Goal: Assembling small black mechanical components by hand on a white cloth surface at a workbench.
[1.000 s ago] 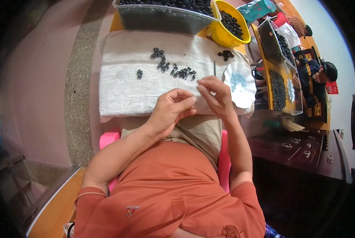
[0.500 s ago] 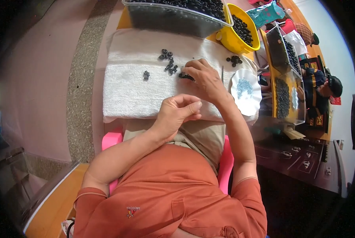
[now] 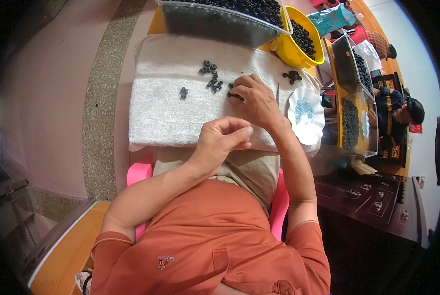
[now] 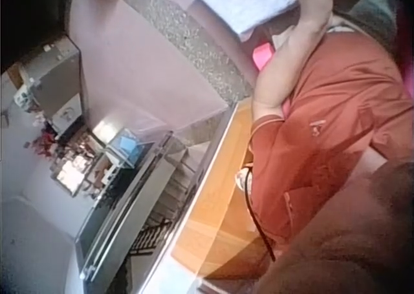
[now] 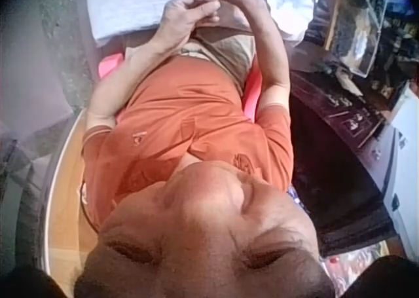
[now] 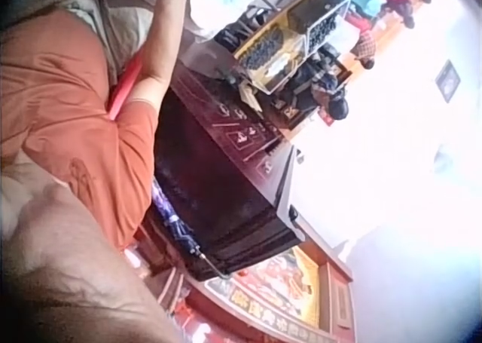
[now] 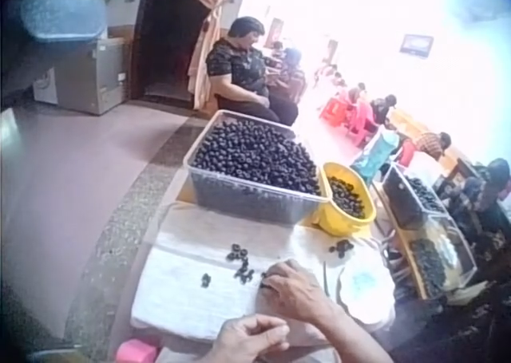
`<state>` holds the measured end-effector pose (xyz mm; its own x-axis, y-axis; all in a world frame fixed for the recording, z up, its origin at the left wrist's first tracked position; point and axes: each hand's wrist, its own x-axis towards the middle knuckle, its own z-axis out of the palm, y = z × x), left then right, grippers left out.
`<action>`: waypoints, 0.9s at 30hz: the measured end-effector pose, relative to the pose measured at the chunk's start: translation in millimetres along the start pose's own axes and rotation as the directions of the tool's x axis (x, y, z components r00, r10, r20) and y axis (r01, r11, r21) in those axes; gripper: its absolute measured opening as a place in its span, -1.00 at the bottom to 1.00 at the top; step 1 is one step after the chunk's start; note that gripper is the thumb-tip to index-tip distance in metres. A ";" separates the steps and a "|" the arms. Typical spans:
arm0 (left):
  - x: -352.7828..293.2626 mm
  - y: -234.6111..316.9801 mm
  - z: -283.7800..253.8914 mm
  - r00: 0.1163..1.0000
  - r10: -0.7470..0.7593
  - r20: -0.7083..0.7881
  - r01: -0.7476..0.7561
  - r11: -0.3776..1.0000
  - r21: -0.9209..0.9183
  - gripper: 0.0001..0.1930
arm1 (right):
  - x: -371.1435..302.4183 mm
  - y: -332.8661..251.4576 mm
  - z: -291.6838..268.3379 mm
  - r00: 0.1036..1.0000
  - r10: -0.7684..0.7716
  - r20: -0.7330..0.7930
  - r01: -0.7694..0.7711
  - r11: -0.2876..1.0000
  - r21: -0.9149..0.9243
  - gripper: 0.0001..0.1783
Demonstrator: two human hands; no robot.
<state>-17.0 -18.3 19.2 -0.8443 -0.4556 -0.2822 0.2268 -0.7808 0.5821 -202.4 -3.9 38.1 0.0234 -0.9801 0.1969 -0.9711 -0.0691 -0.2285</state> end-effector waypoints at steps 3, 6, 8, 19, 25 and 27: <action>0.4 0.3 0.9 1.000 0.015 -0.002 -0.015 1.000 -0.002 -0.88 | -0.2 0.7 -0.3 1.000 0.002 -0.007 -0.002 1.000 -0.013 -0.77; 0.3 2.9 0.8 1.000 0.018 -0.007 -0.018 1.000 0.019 -0.88 | 0.1 -1.4 -3.9 1.000 0.023 -0.006 -0.023 1.000 -0.014 -0.76; 0.7 3.1 0.4 1.000 0.018 -0.006 -0.018 1.000 0.009 -0.88 | -1.9 1.3 -5.5 0.999 0.038 -0.001 -0.038 0.999 -0.001 -0.76; 0.4 2.6 -0.1 1.000 0.016 -0.027 -0.015 0.999 0.037 -0.87 | -20.4 13.2 -9.7 0.993 0.114 0.026 -0.114 0.994 0.001 -0.76; 1.3 1.1 -0.3 0.999 0.005 -0.053 -0.003 0.999 0.039 -0.87 | -21.9 12.4 -12.3 0.994 0.106 0.037 -0.106 0.994 -0.003 -0.77; 2.4 -0.4 -1.7 0.999 0.008 -0.046 -0.007 0.999 0.035 -0.87 | -21.4 12.0 -13.2 0.995 0.098 0.033 -0.098 0.995 -0.005 -0.77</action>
<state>-18.2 -19.7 17.0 -0.8193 -0.4810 -0.3119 0.2149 -0.7622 0.6107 -217.7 18.7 43.7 -0.0644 -0.9877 0.1423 -0.9698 0.0283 -0.2421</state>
